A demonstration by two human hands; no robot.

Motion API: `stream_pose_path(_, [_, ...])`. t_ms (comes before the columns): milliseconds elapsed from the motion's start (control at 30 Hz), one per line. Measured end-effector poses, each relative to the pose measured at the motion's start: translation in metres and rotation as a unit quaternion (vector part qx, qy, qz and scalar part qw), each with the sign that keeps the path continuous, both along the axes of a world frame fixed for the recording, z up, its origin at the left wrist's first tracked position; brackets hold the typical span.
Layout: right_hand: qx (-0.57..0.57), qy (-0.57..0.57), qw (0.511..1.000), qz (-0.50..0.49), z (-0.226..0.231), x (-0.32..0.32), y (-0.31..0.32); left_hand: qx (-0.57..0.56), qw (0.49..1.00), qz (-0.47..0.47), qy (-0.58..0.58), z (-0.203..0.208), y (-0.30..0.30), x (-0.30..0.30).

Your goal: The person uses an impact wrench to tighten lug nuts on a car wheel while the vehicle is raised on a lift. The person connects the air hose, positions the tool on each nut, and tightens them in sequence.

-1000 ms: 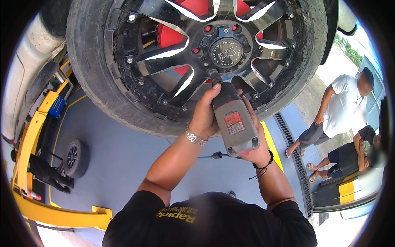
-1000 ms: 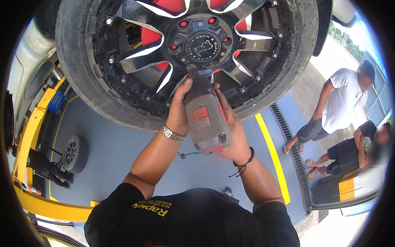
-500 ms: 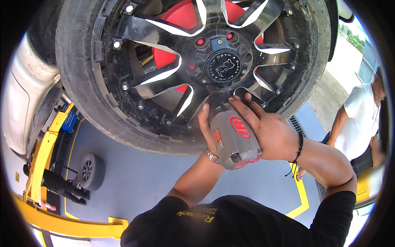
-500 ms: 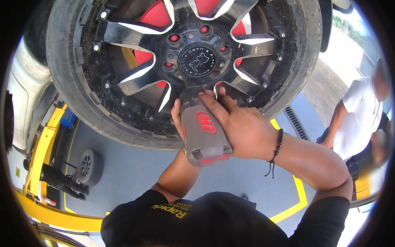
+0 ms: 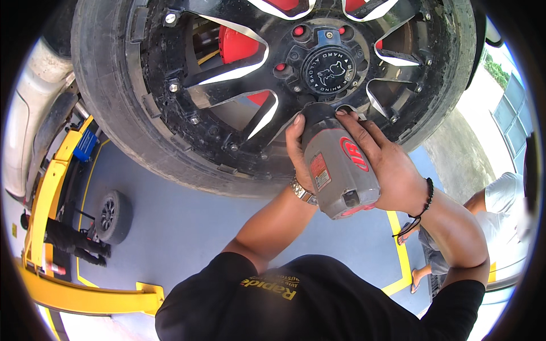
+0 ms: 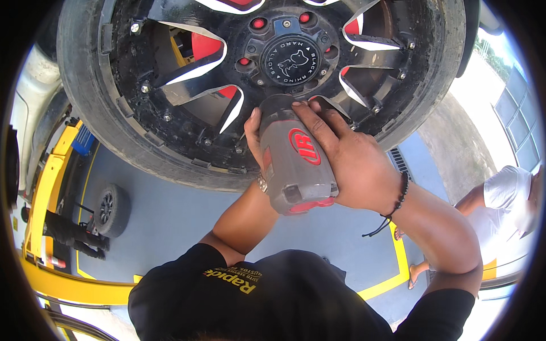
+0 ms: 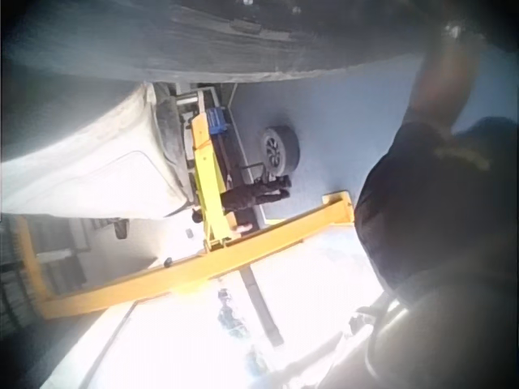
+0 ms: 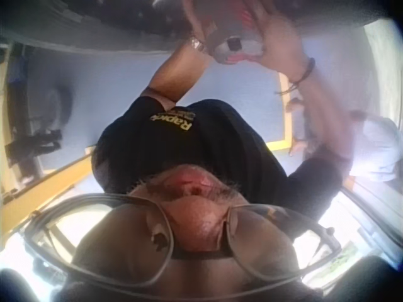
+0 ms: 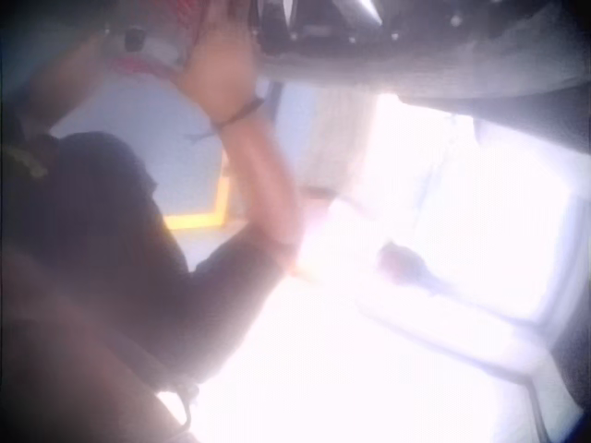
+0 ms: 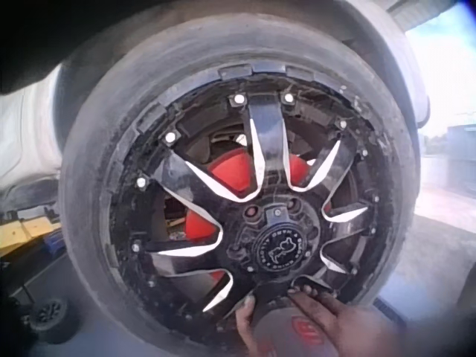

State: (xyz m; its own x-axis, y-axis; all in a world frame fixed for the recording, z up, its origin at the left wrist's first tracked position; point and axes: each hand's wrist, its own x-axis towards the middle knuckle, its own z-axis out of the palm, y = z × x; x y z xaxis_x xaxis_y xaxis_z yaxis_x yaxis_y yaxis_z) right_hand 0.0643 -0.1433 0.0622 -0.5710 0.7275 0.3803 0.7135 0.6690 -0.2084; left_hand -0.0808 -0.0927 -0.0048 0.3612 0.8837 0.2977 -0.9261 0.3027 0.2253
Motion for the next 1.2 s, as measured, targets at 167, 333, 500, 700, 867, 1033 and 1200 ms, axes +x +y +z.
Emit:
stream_pose_path(167, [-0.012,-0.002,1.0,-0.003,-0.006,0.001,0.004,0.018,1.0,-0.015,-0.008,0.0,-0.003,-0.004])
stream_pose_path(333, [0.03,0.057,0.997,0.044,-0.013,-0.003,0.004,-0.017,0.999,0.0,0.04,-0.001,0.003,-0.006])
stream_pose_path(500, [0.023,0.049,0.997,0.047,-0.013,-0.002,0.006,-0.021,0.999,0.009,0.023,-0.001,0.003,-0.009])
stream_pose_path(700, [-0.003,0.047,0.999,0.024,-0.013,-0.001,0.007,-0.02,0.999,-0.031,0.008,-0.002,0.001,-0.01])
stream_pose_path(867, [0.015,0.03,0.999,0.005,-0.013,-0.003,0.006,0.001,1.0,-0.02,0.015,-0.004,0.002,-0.01])
stream_pose_path(1033, [0.034,0.023,0.998,0.041,-0.011,-0.003,0.007,-0.01,0.999,-0.039,0.011,-0.004,0.002,-0.01])
stream_pose_path(1200, [0.033,0.021,0.999,0.032,-0.012,-0.003,0.008,-0.018,0.999,-0.051,0.011,-0.002,0.003,-0.012])
